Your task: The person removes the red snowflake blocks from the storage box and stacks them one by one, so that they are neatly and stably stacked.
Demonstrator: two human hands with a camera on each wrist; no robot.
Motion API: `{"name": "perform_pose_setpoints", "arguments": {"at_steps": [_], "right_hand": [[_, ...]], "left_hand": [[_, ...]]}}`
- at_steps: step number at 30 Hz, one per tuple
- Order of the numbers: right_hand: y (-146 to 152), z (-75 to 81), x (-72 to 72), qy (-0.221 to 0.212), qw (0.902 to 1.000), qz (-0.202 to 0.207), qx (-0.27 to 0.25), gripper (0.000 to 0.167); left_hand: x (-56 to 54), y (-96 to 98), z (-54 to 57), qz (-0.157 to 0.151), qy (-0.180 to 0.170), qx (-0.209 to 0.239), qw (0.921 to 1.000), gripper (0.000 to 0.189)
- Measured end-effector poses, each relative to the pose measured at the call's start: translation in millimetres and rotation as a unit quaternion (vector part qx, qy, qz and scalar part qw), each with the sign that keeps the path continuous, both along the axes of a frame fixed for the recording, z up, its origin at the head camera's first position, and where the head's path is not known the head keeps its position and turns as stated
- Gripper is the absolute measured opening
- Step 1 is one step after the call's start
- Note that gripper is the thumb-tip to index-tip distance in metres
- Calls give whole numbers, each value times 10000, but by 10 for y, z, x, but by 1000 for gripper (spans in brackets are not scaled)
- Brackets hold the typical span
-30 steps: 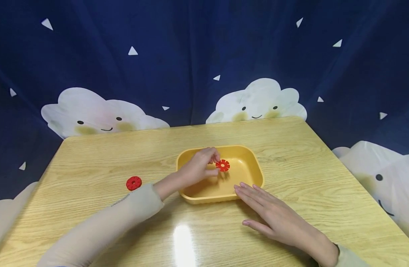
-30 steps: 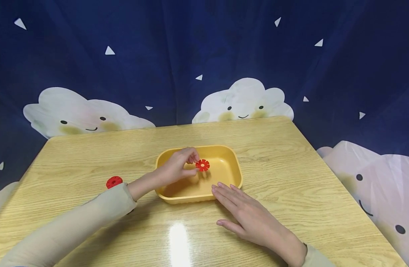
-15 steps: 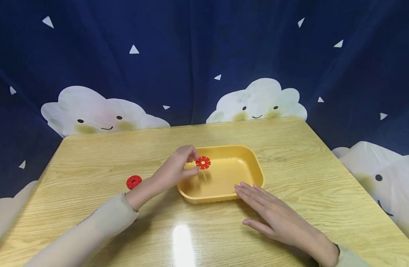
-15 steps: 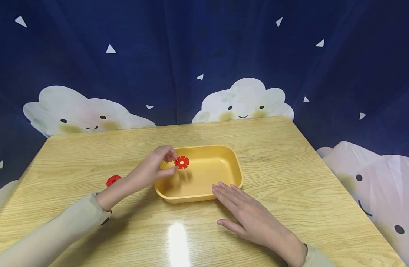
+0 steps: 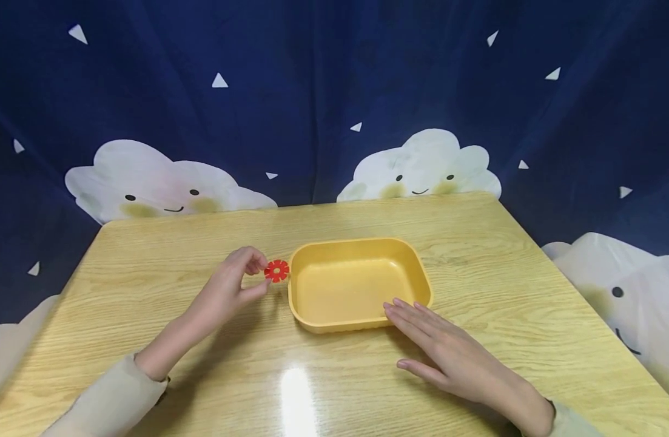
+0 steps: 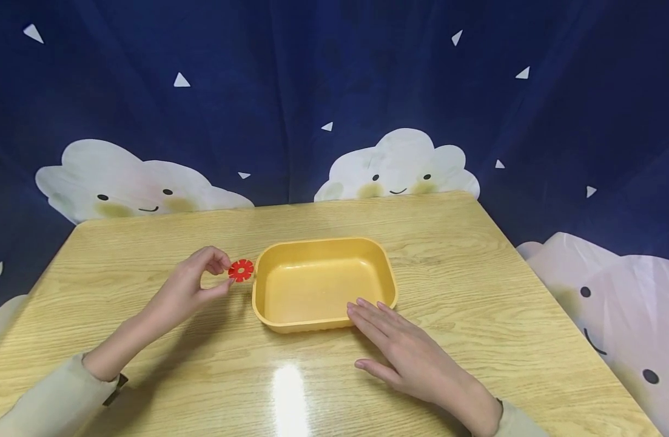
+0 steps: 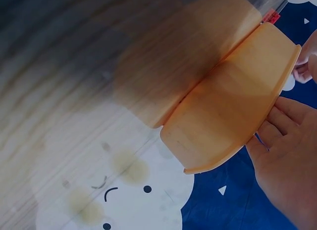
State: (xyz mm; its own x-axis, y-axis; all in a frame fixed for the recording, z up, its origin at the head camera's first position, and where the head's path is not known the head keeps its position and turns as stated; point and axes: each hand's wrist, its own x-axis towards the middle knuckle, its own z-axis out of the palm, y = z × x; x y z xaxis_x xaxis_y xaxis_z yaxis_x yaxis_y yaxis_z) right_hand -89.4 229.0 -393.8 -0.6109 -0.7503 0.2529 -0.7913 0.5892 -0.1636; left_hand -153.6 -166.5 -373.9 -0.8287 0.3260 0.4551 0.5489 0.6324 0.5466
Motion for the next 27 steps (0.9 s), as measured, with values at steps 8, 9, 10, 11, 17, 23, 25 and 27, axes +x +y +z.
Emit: {"name": "perform_pose_setpoints", "arguments": {"at_steps": [8, 9, 10, 11, 17, 23, 25, 27], "right_hand": [[7, 2, 13, -33, 10000, -60, -10, 72], [8, 1, 13, -31, 10000, -72, -1, 72], [8, 1, 13, -39, 10000, -71, 2, 72], [9, 0, 13, -36, 10000, -70, 2, 72], [7, -1, 7, -57, 10000, -62, 20, 71], [-3, 2, 1, -32, 10000, -37, 16, 72], [-6, 5, 1, -29, 10000, -38, 20, 72], [-7, 6, 0, -29, 10000, -35, 21, 72]], "left_hand": [[165, -409, -76, 569, 173, -195, 9980, 30], [182, -455, -90, 629, 197, -249, 9975, 31], [198, -499, -105, 677, 216, -292, 9970, 32], [213, -541, -121, 719, 233, -325, 9966, 32], [263, -727, -229, 837, 261, -427, 9952, 33], [286, -810, -307, 787, 54, -543, 9954, 33], [282, -830, -325, 772, -45, -646, 9949, 32], [277, -843, -340, 743, -140, -737, 9944, 31]]}}
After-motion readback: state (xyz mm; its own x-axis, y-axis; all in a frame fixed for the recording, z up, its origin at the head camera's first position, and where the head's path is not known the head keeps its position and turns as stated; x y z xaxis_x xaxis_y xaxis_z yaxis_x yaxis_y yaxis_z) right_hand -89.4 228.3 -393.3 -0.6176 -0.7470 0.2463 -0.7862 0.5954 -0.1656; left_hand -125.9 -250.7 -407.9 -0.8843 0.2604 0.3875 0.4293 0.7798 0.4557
